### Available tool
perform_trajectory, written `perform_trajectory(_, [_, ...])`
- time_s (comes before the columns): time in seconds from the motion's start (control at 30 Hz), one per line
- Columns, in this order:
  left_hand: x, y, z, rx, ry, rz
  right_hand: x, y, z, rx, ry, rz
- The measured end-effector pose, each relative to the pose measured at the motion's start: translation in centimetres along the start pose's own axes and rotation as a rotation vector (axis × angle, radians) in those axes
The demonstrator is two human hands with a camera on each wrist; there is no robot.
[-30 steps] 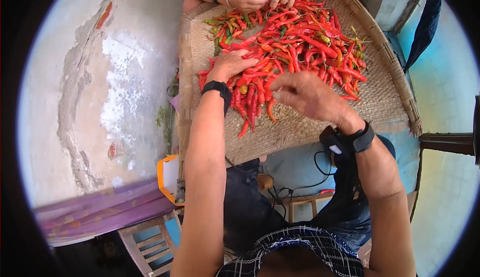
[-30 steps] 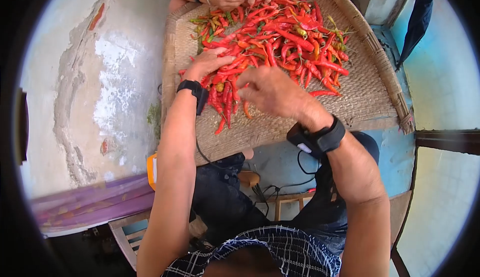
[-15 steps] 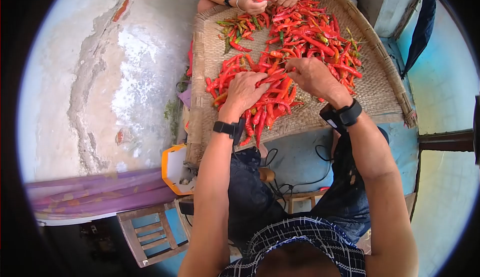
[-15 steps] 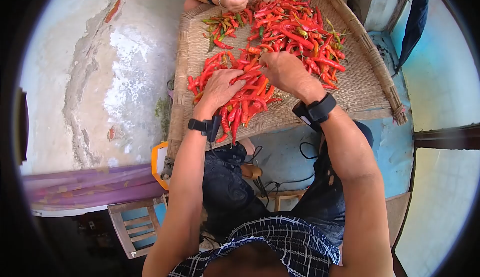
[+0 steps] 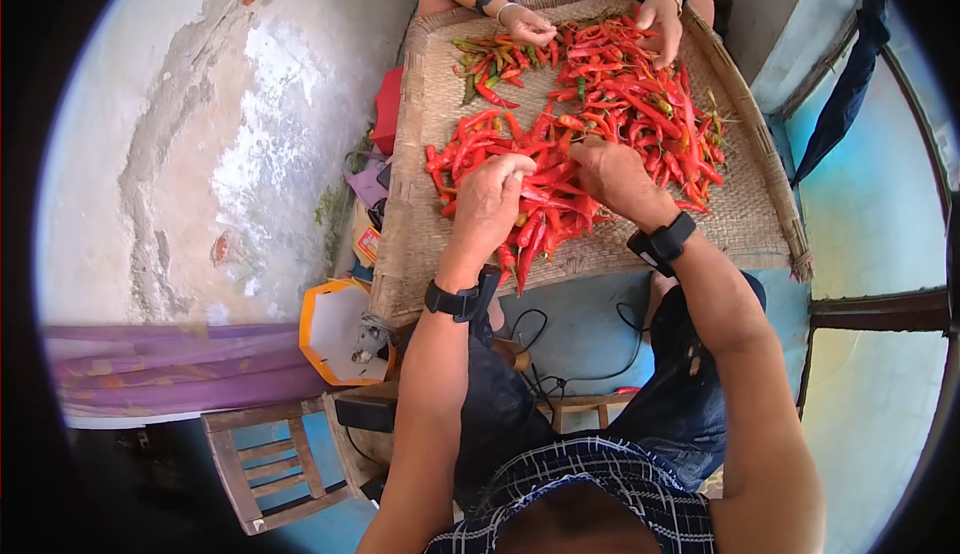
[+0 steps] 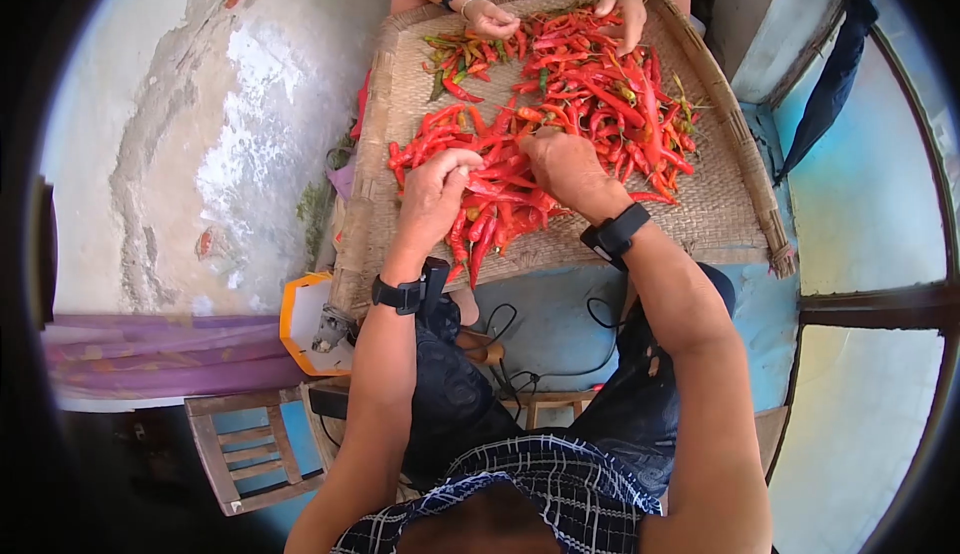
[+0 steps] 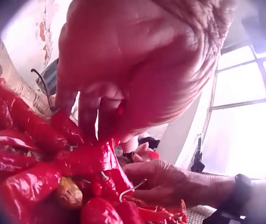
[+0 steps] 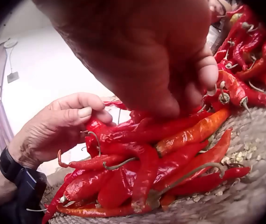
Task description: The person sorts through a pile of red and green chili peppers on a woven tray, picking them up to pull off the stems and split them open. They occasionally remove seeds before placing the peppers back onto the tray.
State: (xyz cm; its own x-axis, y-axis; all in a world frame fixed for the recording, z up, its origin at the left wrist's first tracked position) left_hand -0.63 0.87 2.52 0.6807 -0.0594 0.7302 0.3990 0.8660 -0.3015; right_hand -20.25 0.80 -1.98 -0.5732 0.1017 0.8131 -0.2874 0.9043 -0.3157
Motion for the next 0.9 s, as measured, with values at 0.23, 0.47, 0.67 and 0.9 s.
perform_trajectory(0.23, [1.5, 0.7, -1.2, 0.148, 0.375, 0.098, 4.4, 0.0, -1.5, -0.199, -0.814, 0.250])
perform_trajectory(0.47, [0.9, 1.0, -2.0, 0.254, 0.466, 0.092, 4.5, 0.5, -0.8, -0.383, -0.961, -0.122])
perform_trajectory(0.67, [0.4, 0.6, -1.2, 0.202, 0.569, 0.006, 3.8, 0.0, -0.3, -0.433, -0.915, 0.122])
perform_trajectory(0.9, [-0.8, 0.5, -1.1, 0.091, 0.617, -0.094, 1.9, 0.6, -2.6, -0.205, -0.724, -0.331])
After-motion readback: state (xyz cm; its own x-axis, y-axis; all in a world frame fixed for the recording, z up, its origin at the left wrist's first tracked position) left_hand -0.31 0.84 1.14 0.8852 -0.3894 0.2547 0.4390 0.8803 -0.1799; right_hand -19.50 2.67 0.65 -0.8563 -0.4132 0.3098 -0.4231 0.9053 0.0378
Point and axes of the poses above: each hand's wrist, its own y-axis away from the middle knuckle, its own x-axis out of the back of the hand, z = x × y, the point moved 1 cm from there along -y, towards the middle knuckle, and after that the axes turned 9 degrees about -y, right-handed, at the moved point
